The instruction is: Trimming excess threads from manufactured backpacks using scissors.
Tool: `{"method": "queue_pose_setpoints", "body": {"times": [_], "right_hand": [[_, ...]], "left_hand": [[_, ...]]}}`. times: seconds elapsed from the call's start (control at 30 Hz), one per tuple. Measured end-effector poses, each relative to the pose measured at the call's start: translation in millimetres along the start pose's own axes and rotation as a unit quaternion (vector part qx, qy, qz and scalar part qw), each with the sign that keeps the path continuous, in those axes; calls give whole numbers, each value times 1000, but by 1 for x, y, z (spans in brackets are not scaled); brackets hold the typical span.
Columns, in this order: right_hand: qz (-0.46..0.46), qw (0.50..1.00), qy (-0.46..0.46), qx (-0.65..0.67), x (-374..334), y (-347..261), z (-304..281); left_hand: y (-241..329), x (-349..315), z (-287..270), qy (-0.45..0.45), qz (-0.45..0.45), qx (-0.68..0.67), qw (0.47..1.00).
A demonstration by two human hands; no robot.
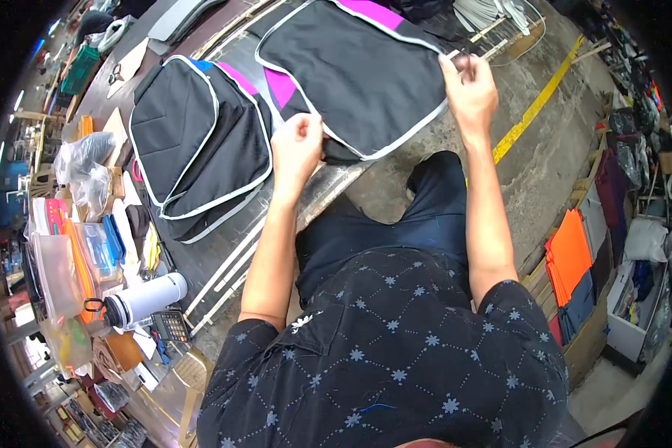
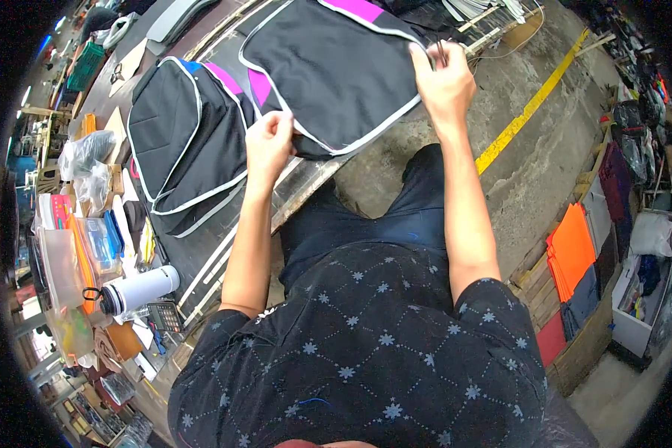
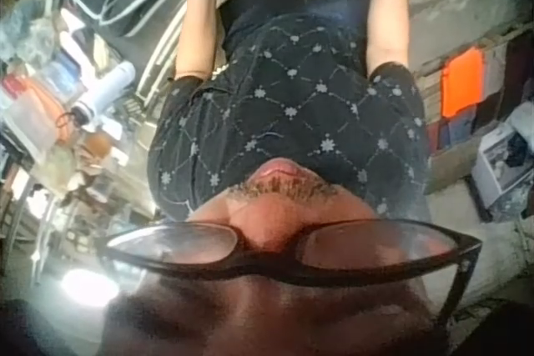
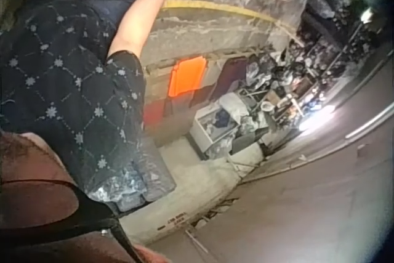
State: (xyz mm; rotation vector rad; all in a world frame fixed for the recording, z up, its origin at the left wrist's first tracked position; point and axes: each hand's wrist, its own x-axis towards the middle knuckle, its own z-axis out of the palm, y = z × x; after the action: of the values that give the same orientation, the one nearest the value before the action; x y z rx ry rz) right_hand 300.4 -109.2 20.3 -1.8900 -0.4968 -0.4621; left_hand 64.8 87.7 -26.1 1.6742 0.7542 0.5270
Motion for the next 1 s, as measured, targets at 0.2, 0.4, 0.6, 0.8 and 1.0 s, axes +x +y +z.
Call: {"method": "queue_pose_setpoints", "body": {"times": [0.2, 0.4, 0.6, 0.8, 1.0], "right_hand": [[201, 923, -325, 43, -111, -8, -46], [296, 871, -352, 174, -182, 5, -23], [296, 870, -326, 222, -180, -1, -18], [363, 772, -302, 426, -184, -3, -14], [386, 792, -289, 375, -184, -10, -17]], "left_hand": [[-57, -43, 9, 23, -56, -236, 970], [-45, -64, 17, 26, -35, -286, 957], [8, -67, 3, 17, 416, 297, 859], [-23, -74, 12, 43, 469, 319, 823], [-7, -84, 30, 8, 379, 246, 892]]}}
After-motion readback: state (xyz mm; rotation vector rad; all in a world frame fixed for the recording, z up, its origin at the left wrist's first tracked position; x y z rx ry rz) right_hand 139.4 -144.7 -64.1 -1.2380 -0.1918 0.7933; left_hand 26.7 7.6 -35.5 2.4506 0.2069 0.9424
